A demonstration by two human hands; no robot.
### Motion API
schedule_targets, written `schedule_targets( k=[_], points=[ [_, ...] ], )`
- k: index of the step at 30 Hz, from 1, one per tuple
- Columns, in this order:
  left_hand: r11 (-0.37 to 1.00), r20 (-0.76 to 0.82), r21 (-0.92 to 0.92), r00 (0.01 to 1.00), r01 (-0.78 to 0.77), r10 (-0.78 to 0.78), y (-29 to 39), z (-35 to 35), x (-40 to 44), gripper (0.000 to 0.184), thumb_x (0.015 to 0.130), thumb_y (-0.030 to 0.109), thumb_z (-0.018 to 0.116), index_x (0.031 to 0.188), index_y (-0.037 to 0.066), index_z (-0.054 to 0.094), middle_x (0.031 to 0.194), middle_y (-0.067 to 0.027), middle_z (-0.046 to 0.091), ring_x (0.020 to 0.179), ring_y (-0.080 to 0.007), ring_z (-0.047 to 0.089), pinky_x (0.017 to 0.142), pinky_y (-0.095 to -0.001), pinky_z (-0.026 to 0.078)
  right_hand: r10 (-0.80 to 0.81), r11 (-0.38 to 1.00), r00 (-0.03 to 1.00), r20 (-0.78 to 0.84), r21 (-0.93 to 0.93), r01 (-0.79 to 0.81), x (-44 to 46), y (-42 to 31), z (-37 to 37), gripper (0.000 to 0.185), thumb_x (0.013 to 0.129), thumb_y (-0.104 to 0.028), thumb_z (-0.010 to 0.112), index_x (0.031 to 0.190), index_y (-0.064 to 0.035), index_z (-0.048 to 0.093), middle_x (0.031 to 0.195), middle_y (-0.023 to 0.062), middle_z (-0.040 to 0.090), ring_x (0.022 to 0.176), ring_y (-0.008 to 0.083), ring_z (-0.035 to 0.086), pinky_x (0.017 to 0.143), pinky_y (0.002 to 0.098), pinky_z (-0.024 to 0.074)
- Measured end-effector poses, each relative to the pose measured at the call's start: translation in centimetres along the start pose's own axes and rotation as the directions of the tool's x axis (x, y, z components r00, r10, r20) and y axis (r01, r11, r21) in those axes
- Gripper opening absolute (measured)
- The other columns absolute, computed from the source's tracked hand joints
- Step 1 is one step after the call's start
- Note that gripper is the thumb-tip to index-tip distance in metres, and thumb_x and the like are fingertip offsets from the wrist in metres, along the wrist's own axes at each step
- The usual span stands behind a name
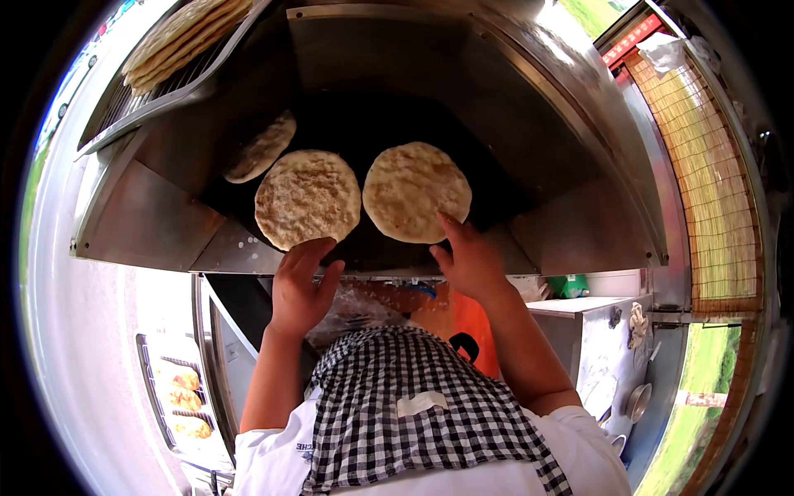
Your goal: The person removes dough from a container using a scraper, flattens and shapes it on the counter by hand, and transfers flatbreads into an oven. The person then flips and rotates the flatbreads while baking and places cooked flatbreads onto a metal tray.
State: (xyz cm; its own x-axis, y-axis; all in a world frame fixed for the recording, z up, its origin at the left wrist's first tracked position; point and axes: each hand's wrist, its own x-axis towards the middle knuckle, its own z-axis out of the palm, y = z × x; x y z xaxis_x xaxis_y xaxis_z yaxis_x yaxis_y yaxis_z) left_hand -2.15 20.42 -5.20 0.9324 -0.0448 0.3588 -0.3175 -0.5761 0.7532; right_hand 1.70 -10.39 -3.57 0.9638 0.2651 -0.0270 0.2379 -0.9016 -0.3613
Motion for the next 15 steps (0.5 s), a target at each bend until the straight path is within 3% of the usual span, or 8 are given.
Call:
schedule_targets(
  k=[4,7,10,13,15],
  points=[
    [0.997,0.005,0.076,1.0,-0.007,0.006,-0.5,-0.1,-1.1,0.031,0.087,0.01,0.078,0.117,0.001,0.073,0.115,-0.0169,0.075,0.107,-0.0365,0.07,0.093,-0.0439,0.056,-0.082,0.996,0.996,0.027,0.032,0.081,-1.5,-0.5,0.5,0.065,0.097,-0.026,0.069,0.154,-0.0063,0.044,0.14,0.0237,0.06,0.122,0.0422,0.061,0.1,0.049,0.0525],
    [0.996,-0.005,0.092,1.0,0.013,-0.012,-0.5,-0.1,-1.8,0.031,0.088,0.01,0.078,0.117,0.001,0.073,0.115,-0.0168,0.074,0.108,-0.0366,0.07,0.094,-0.0438,0.056,-0.002,1.0,0.986,0.164,0.028,-0.002,-2.2,-0.9,-0.8,0.068,0.096,-0.026,0.069,0.155,-0.0069,0.041,0.145,0.0186,0.059,0.126,0.04,0.06,0.104,0.0476,0.0518],
    [0.995,-0.021,0.092,0.999,0.034,-0.032,-0.2,-0.3,-2.3,0.031,0.088,0.01,0.078,0.117,0.002,0.073,0.116,-0.0167,0.074,0.108,-0.0367,0.07,0.094,-0.0438,0.056,0.112,0.979,0.963,0.245,0.14,-0.15,-2.3,-1.8,-2.2,0.069,0.096,-0.027,0.069,0.155,-0.0063,0.042,0.143,0.0198,0.06,0.126,0.0407,0.059,0.104,0.048,0.0518],
    [0.995,-0.034,0.092,0.999,0.035,-0.032,-0.4,-0.6,-2.3,0.031,0.088,0.01,0.078,0.117,0.002,0.073,0.116,-0.0166,0.074,0.109,-0.0365,0.07,0.094,-0.0439,0.056,-0.112,0.993,0.993,-0.031,0.023,0.113,-2.1,-0.2,0.0,0.069,0.096,-0.028,0.069,0.157,-0.007,0.042,0.141,0.0202,0.061,0.125,0.0405,0.061,0.104,0.0485,0.0519],
    [0.995,-0.037,0.091,0.999,0.029,-0.025,-0.4,-0.6,-2.4,0.031,0.088,0.01,0.078,0.117,0.002,0.073,0.116,-0.0165,0.074,0.109,-0.0364,0.07,0.094,-0.044,0.056,-0.069,0.997,0.997,0.018,-0.021,0.07,-2.0,0.2,0.6,0.069,0.097,-0.028,0.068,0.157,-0.0074,0.042,0.141,0.0198,0.061,0.126,0.0396,0.061,0.103,0.049,0.0521]
  ],
)
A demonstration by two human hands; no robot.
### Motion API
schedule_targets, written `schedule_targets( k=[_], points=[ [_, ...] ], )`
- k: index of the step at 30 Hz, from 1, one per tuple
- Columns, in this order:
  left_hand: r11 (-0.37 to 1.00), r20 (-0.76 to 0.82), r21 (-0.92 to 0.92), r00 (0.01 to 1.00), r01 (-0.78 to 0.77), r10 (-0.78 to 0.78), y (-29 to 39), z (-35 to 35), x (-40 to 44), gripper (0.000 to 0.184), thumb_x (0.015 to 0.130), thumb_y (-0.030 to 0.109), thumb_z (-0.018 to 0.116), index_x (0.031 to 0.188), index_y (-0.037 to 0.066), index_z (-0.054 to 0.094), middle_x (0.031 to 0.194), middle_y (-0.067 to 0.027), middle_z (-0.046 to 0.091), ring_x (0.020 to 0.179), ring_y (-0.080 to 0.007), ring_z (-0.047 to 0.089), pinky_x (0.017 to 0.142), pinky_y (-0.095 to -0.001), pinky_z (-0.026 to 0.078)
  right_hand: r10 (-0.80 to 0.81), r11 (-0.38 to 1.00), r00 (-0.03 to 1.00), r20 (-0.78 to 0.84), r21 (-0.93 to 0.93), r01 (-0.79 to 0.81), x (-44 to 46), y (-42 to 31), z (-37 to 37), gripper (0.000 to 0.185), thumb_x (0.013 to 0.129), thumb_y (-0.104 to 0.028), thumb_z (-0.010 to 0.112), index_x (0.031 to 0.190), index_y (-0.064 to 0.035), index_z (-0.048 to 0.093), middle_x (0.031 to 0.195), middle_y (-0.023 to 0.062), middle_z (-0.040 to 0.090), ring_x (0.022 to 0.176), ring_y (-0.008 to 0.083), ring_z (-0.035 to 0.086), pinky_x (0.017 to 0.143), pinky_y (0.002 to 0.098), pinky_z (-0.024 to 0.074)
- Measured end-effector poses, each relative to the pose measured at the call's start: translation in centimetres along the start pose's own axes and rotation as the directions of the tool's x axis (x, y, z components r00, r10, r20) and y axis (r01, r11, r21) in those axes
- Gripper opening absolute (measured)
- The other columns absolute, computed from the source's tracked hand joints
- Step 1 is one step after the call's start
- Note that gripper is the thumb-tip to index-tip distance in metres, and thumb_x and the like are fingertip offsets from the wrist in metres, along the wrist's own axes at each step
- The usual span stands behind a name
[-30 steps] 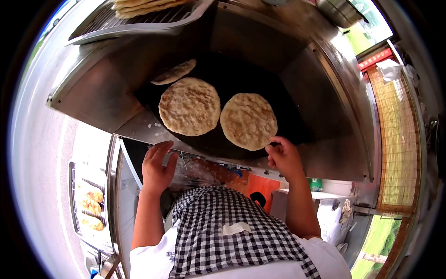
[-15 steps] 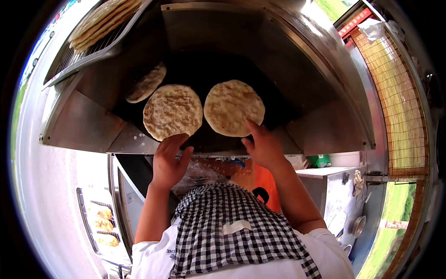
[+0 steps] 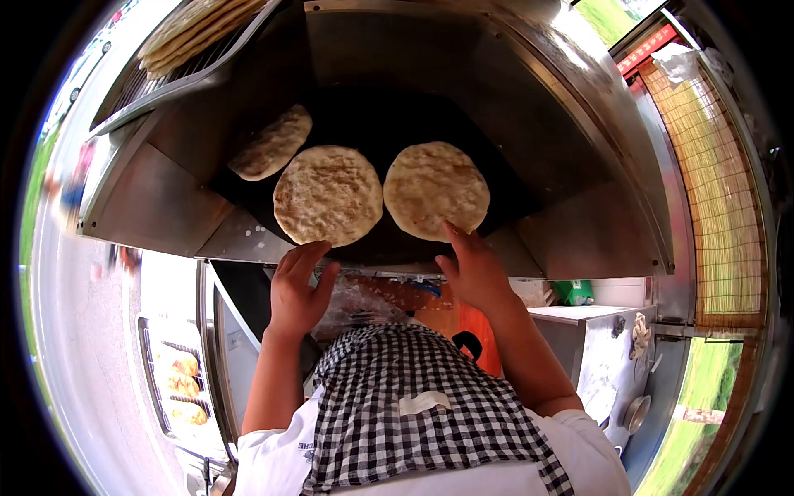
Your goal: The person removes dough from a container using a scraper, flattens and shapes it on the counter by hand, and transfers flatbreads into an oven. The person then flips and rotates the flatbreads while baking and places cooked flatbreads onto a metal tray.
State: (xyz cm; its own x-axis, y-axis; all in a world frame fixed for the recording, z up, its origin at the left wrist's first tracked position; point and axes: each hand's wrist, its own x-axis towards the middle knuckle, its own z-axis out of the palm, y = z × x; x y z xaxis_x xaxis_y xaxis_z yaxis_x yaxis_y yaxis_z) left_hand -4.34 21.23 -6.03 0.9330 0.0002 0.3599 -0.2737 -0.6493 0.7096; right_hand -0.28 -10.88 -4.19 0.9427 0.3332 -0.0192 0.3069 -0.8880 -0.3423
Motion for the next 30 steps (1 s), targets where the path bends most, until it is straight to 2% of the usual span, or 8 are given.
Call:
schedule_targets(
  k=[4,7,10,16,18,22,23,30],
  points=[
    [1.0,-0.004,0.009,1.0,0.007,-0.007,0.0,-0.2,-0.3,0.031,0.088,0.011,0.078,0.117,0.002,0.073,0.116,-0.0163,0.074,0.109,-0.0362,0.07,0.094,-0.0439,0.055,0.126,0.99,0.974,0.191,0.039,-0.136,0.6,-1.5,-1.6,0.068,0.099,-0.028,0.067,0.158,-0.0085,0.04,0.141,0.0277,0.058,0.123,0.0447,0.062,0.099,0.0506,0.0537],
    [1.0,-0.011,0.008,1.0,0.023,-0.023,0.2,-0.3,-0.4,0.031,0.088,0.012,0.078,0.117,0.002,0.073,0.116,-0.0163,0.075,0.108,-0.0362,0.07,0.094,-0.0439,0.055,0.161,0.987,0.958,0.237,-0.055,-0.152,0.3,-2.7,-2.7,0.065,0.097,-0.027,0.068,0.154,-0.007,0.045,0.14,0.0178,0.063,0.129,0.0391,0.059,0.104,0.0499,0.0523],
    [0.999,-0.024,0.023,0.999,0.044,-0.043,-0.2,-0.8,-0.6,0.031,0.089,0.013,0.078,0.117,0.002,0.073,0.116,-0.0164,0.074,0.109,-0.0364,0.07,0.095,-0.044,0.055,-0.083,0.997,0.992,-0.092,-0.002,0.083,-0.2,-2.0,-1.7,0.061,0.097,-0.026,0.069,0.151,-0.0059,0.048,0.137,0.0178,0.065,0.126,0.0391,0.061,0.102,0.0492,0.0531],
    [0.993,-0.004,0.118,1.0,-0.003,0.004,-1.8,0.0,0.4,0.036,0.087,0.014,0.078,0.12,0.004,0.071,0.119,-0.0156,0.073,0.113,-0.0373,0.067,0.103,-0.0478,0.051,-0.072,0.962,0.965,-0.251,0.239,0.134,0.0,-3.6,-2.2,0.046,0.096,-0.021,0.072,0.138,-0.0038,0.061,0.128,0.0184,0.069,0.113,0.0377,0.067,0.095,0.0463,0.0543],
    [0.981,0.002,0.178,0.996,-0.084,0.085,-1.8,1.0,1.0,0.038,0.086,0.014,0.079,0.121,0.004,0.071,0.12,-0.0162,0.072,0.116,-0.037,0.066,0.107,-0.0489,0.049,-0.072,0.941,0.959,-0.274,0.3,0.157,0.0,-3.7,-1.5,0.042,0.096,-0.018,0.072,0.134,-0.0031,0.064,0.121,0.0178,0.071,0.106,0.0354,0.07,0.091,0.0443,0.0553],
    [0.973,0.1,0.203,0.991,-0.108,0.089,-1.0,3.2,2.2,0.045,0.082,0.017,0.08,0.124,0.008,0.07,0.126,-0.012,0.07,0.12,-0.0345,0.064,0.117,-0.0532,0.041,-0.044,0.907,0.96,-0.276,0.393,0.155,-0.2,-4.3,-1.1,0.038,0.095,-0.012,0.073,0.131,-0.0019,0.065,0.112,0.0159,0.073,0.097,0.0296,0.073,0.083,0.0403,0.0569],
    [0.974,0.126,0.207,0.989,-0.097,0.072,-1.1,4.0,2.3,0.047,0.08,0.021,0.081,0.124,0.009,0.07,0.128,-0.0092,0.069,0.125,-0.0321,0.061,0.122,-0.056,0.034,-0.045,0.902,0.958,-0.285,0.4,0.161,-0.3,-4.3,-1.1,0.038,0.094,-0.011,0.073,0.13,-0.0015,0.065,0.111,0.0157,0.073,0.096,0.0289,0.073,0.082,0.0395,0.0571],
    [0.938,0.347,0.294,0.935,-0.185,0.076,0.2,4.9,3.0,0.044,0.077,0.026,0.083,0.117,0.011,0.072,0.118,-0.0057,0.068,0.131,-0.0279,0.057,0.127,-0.0609,0.02,0.044,0.863,0.956,-0.291,0.493,0.111,-1.3,-3.5,-0.6,0.034,0.094,-0.009,0.074,0.127,0.0002,0.067,0.108,0.0149,0.072,0.094,0.0253,0.074,0.08,0.0365,0.0579]
  ],
)
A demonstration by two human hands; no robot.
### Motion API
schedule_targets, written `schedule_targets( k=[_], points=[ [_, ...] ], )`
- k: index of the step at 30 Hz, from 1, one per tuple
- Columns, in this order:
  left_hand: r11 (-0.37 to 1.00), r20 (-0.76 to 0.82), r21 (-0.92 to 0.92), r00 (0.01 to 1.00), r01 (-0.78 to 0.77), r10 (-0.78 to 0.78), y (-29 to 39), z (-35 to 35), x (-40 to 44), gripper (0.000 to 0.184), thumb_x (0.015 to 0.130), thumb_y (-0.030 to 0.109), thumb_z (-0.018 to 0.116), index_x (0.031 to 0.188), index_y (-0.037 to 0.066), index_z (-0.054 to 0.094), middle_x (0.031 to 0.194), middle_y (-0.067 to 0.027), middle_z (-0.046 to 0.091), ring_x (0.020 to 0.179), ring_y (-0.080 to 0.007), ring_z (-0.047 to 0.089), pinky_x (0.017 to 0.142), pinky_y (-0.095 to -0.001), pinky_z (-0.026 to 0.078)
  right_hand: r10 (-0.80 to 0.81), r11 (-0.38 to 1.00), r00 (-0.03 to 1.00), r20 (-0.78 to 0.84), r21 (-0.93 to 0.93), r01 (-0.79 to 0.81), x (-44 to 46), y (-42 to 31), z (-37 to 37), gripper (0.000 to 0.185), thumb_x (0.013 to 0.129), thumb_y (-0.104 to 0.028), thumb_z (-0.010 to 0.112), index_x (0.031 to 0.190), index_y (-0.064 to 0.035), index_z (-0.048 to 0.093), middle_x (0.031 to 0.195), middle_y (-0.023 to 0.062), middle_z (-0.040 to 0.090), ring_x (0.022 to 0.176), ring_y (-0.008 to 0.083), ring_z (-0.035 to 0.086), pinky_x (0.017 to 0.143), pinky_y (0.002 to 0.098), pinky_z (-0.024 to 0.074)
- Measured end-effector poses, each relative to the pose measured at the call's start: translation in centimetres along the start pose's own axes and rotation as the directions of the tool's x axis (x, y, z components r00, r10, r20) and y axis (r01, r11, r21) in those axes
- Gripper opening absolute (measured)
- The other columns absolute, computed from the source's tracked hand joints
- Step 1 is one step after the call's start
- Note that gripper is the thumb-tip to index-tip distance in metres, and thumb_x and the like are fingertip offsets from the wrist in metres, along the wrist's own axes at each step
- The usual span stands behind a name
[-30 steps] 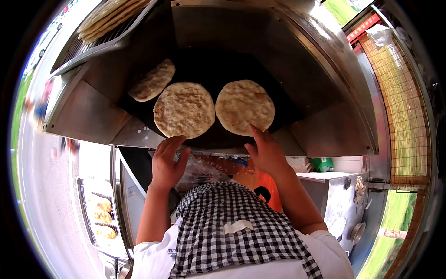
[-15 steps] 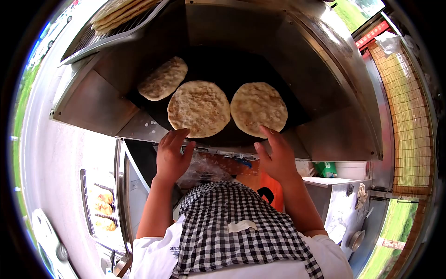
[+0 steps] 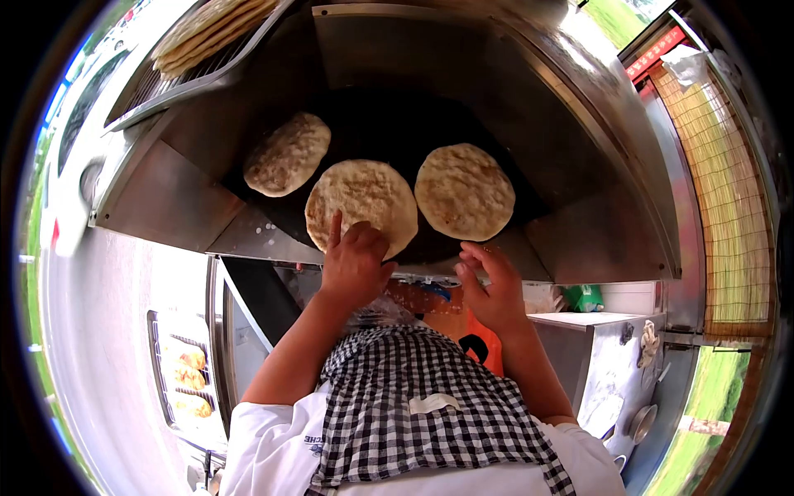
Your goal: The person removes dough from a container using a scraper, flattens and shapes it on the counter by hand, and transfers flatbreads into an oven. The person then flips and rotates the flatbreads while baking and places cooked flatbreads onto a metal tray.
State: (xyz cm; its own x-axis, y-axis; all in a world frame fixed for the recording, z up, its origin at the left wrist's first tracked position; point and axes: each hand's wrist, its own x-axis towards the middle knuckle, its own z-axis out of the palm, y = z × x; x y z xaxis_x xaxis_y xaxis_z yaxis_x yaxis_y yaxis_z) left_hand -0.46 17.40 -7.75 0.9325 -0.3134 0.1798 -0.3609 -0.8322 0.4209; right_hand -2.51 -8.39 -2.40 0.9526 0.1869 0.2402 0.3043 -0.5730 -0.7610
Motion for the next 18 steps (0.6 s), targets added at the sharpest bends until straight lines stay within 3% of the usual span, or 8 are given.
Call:
schedule_targets(
  k=[2,8,9,10,12,16,17,18],
  points=[
    [0.999,0.052,0.03,0.998,-0.03,0.028,1.5,-1.0,-0.6,0.04,0.075,0.024,0.084,0.111,0.011,0.073,0.114,-0.005,0.068,0.131,-0.0274,0.057,0.128,-0.0609,0.02,0.01,1.0,1.0,-0.008,0.01,-0.01,-0.5,0.4,-1.3,0.033,0.095,-0.009,0.074,0.126,-0.0003,0.068,0.108,0.0143,0.072,0.094,0.0244,0.074,0.08,0.0357,0.0584],
    [0.981,-0.105,0.052,0.976,-0.188,0.192,1.3,-1.6,-3.1,0.021,0.07,0.007,0.077,0.09,0.01,0.073,0.097,-0.0022,0.071,0.12,-0.0243,0.065,0.127,-0.0606,0.025,0.062,0.998,0.997,-0.051,0.033,-0.06,-1.9,1.8,-3.5,0.031,0.094,-0.005,0.073,0.125,-0.002,0.069,0.105,0.0122,0.072,0.095,0.0225,0.074,0.077,0.033,0.0597],
    [0.98,-0.167,0.02,0.965,-0.2,0.201,1.3,-2.3,-3.2,0.019,0.068,0.003,0.074,0.085,0.01,0.07,0.091,-0.0038,0.071,0.112,-0.0247,0.069,0.123,-0.0589,0.035,0.067,0.997,0.996,-0.059,0.046,-0.065,-2.0,1.7,-3.7,0.032,0.094,-0.003,0.073,0.126,-0.0015,0.069,0.104,0.0121,0.072,0.095,0.0218,0.074,0.081,0.0325,0.0594],
    [0.98,-0.208,0.006,0.958,-0.199,0.196,1.3,-2.8,-3.1,0.017,0.068,0.003,0.073,0.083,0.01,0.069,0.092,-0.0036,0.071,0.11,-0.0247,0.07,0.121,-0.0586,0.037,0.074,0.996,0.995,-0.063,0.059,-0.071,-2.1,1.8,-3.8,0.032,0.094,0.0,0.072,0.126,-0.0011,0.069,0.103,0.0121,0.072,0.096,0.0211,0.074,0.084,0.0321,0.0591],
    [0.98,-0.29,-0.018,0.939,-0.198,0.184,0.7,-3.9,-2.7,0.013,0.069,0.004,0.071,0.079,0.011,0.067,0.093,-0.0033,0.071,0.106,-0.0247,0.071,0.118,-0.0579,0.04,0.04,0.998,0.996,-0.083,0.06,-0.035,-2.2,2.2,-3.7,0.031,0.093,-0.002,0.073,0.124,-0.0019,0.069,0.103,0.0124,0.072,0.093,0.0233,0.074,0.076,0.0334,0.0599],
    [0.957,-0.435,-0.12,0.88,-0.264,0.188,0.8,-7.4,1.4,0.014,0.07,-0.001,0.072,0.079,0.009,0.066,0.092,-0.0071,0.071,0.097,-0.0276,0.071,0.112,-0.0565,0.045,-0.011,0.998,0.995,-0.095,0.062,0.017,-2.3,3.2,-3.7,0.029,0.093,-0.004,0.074,0.121,-0.0017,0.069,0.101,0.0136,0.072,0.09,0.0255,0.074,0.073,0.0347,0.0596],
    [0.954,-0.476,-0.066,0.85,-0.292,0.227,0.8,-8.5,2.7,0.013,0.073,-0.003,0.072,0.081,0.007,0.068,0.092,-0.0097,0.072,0.094,-0.0296,0.071,0.105,-0.0487,0.051,-0.021,0.998,0.995,-0.099,0.054,0.026,-2.3,3.2,-3.7,0.028,0.093,-0.004,0.074,0.121,-0.0015,0.069,0.1,0.0139,0.072,0.09,0.0261,0.074,0.074,0.0351,0.0593],
    [0.957,-0.492,-0.14,0.857,-0.256,0.157,1.0,-9.2,4.0,0.012,0.075,-0.002,0.072,0.083,0.006,0.069,0.093,-0.0106,0.073,0.094,-0.0296,0.072,0.102,-0.0455,0.053,-0.03,0.998,0.994,-0.102,0.046,0.035,-2.2,3.2,-3.8,0.028,0.093,-0.004,0.074,0.12,-0.0013,0.07,0.099,0.0142,0.072,0.089,0.0267,0.074,0.074,0.0355,0.059]
  ],
)
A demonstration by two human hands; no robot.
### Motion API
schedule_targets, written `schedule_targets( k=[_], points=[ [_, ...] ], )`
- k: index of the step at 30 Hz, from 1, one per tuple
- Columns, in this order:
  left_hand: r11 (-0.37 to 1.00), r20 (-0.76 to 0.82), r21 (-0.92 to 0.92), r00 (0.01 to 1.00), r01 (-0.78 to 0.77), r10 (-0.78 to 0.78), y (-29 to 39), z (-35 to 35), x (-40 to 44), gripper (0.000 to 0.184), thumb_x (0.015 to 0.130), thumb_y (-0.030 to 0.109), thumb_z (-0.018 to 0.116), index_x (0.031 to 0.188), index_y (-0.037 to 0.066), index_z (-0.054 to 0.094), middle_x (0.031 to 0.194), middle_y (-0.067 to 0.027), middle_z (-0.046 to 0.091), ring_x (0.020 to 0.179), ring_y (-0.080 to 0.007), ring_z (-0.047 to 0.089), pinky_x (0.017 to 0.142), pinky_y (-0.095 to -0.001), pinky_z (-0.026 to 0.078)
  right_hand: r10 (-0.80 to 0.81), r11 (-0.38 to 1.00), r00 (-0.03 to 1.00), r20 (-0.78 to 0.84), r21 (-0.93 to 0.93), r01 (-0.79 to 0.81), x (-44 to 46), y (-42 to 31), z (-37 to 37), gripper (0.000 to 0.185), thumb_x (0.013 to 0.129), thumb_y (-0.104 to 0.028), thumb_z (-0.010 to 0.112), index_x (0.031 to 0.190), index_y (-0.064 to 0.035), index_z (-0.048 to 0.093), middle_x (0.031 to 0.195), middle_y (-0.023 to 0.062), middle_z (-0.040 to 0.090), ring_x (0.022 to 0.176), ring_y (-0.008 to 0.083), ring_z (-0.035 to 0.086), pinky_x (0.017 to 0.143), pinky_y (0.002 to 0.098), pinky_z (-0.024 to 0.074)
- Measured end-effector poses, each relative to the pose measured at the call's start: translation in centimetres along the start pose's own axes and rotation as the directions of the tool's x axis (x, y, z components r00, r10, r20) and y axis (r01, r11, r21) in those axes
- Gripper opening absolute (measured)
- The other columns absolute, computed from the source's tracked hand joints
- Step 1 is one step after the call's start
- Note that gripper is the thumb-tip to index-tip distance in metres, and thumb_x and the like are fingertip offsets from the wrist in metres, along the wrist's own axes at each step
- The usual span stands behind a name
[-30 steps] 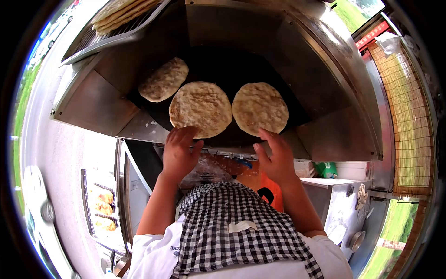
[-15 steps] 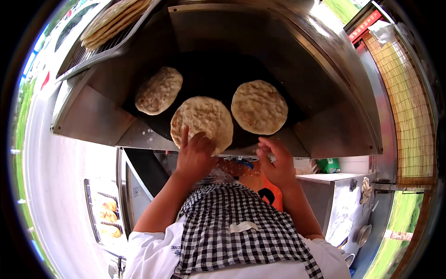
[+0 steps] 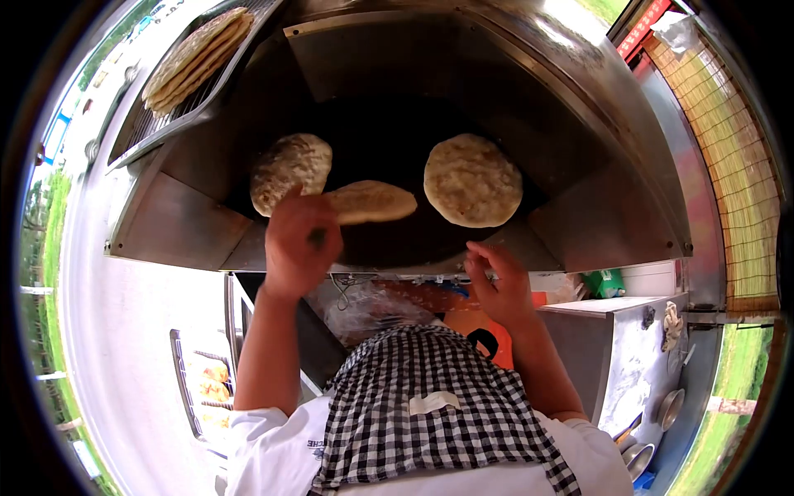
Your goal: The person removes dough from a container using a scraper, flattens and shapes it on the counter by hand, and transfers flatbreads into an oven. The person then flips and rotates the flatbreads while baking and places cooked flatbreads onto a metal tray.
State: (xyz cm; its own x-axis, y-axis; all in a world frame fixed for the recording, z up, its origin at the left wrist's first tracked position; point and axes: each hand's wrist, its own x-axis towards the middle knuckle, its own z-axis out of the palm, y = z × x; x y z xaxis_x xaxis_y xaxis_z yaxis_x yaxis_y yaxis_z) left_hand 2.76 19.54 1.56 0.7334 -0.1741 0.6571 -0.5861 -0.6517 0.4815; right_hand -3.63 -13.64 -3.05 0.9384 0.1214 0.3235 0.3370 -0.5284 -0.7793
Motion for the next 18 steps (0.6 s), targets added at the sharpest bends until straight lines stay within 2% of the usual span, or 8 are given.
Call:
schedule_targets(
  k=[2,5,8,11,14,17,18],
  points=[
    [0.987,-0.047,-0.099,0.99,0.128,-0.133,0.1,0.5,2.9,0.01,0.077,-0.001,0.073,0.086,0.004,0.07,0.095,-0.0123,0.073,0.095,-0.0297,0.072,0.095,-0.0391,0.056,-0.012,1.0,1.0,-0.005,0.002,0.012,-0.1,0.1,-0.4,0.027,0.093,-0.005,0.074,0.119,-0.0012,0.07,0.099,0.0145,0.072,0.088,0.0276,0.073,0.074,0.036,0.0585],
    [0.974,-0.015,-0.15,0.985,0.169,-0.173,-0.3,0.9,6.9,0.009,0.081,0.0,0.073,0.09,0.0,0.071,0.096,-0.014,0.074,0.097,-0.0286,0.073,0.087,-0.0331,0.056,-0.015,1.0,1.0,-0.015,0.024,0.016,-0.3,0.2,-0.5,0.025,0.093,-0.006,0.074,0.118,-0.0012,0.07,0.1,0.0147,0.072,0.087,0.0285,0.073,0.074,0.0365,0.0582],
    [0.968,0.078,-0.17,0.982,0.182,-0.171,-0.1,1.2,9.2,0.008,0.085,-0.005,0.07,0.092,-0.003,0.069,0.1,-0.0111,0.074,0.1,-0.023,0.072,0.094,-0.0317,0.053,0.005,1.0,0.999,-0.039,0.03,-0.004,-0.9,0.6,-0.9,0.025,0.093,-0.006,0.074,0.117,-0.0011,0.071,0.1,0.015,0.073,0.087,0.0287,0.073,0.074,0.0364,0.0583],
    [0.975,0.034,-0.186,0.992,0.122,-0.118,1.0,1.5,10.1,0.007,0.083,-0.001,0.071,0.09,0.0,0.071,0.096,-0.0118,0.074,0.101,-0.0269,0.074,0.094,-0.0353,0.055,0.045,0.999,0.996,-0.071,0.004,-0.045,-2.0,1.1,-1.4,0.025,0.093,-0.006,0.074,0.117,-0.0012,0.071,0.1,0.0152,0.072,0.088,0.0285,0.074,0.074,0.0363,0.0586],
    [0.983,0.002,-0.173,0.998,-0.062,0.063,1.0,1.3,9.7,0.01,0.082,-0.004,0.072,0.09,0.001,0.071,0.097,-0.0098,0.074,0.105,-0.0269,0.073,0.098,-0.0366,0.054,0.086,0.996,0.991,-0.104,-0.013,-0.088,-3.0,1.4,-2.2,0.024,0.093,-0.006,0.073,0.117,-0.0014,0.071,0.099,0.015,0.072,0.088,0.0283,0.074,0.073,0.0364,0.0593],
    [0.977,0.117,-0.198,0.988,-0.075,0.099,-0.3,0.9,7.0,0.016,0.081,-0.004,0.073,0.095,0.002,0.072,0.1,-0.0086,0.073,0.11,-0.027,0.072,0.101,-0.0384,0.053,0.132,0.99,0.982,-0.137,-0.025,-0.136,-3.8,1.8,-2.9,0.024,0.094,-0.007,0.073,0.117,-0.0014,0.071,0.1,0.0146,0.072,0.089,0.0274,0.074,0.071,0.0358,0.0602],
    [0.978,0.193,-0.209,0.981,0.016,0.025,-1.3,0.5,5.4,0.018,0.081,-0.003,0.074,0.098,0.002,0.072,0.102,-0.0089,0.073,0.111,-0.0271,0.072,0.101,-0.0382,0.053,0.145,0.989,0.978,-0.147,-0.022,-0.15,-4.0,1.9,-3.0,0.024,0.094,-0.007,0.073,0.117,-0.0014,0.071,0.1,0.0145,0.072,0.089,0.027,0.074,0.071,0.0355,0.0605]
  ],
)
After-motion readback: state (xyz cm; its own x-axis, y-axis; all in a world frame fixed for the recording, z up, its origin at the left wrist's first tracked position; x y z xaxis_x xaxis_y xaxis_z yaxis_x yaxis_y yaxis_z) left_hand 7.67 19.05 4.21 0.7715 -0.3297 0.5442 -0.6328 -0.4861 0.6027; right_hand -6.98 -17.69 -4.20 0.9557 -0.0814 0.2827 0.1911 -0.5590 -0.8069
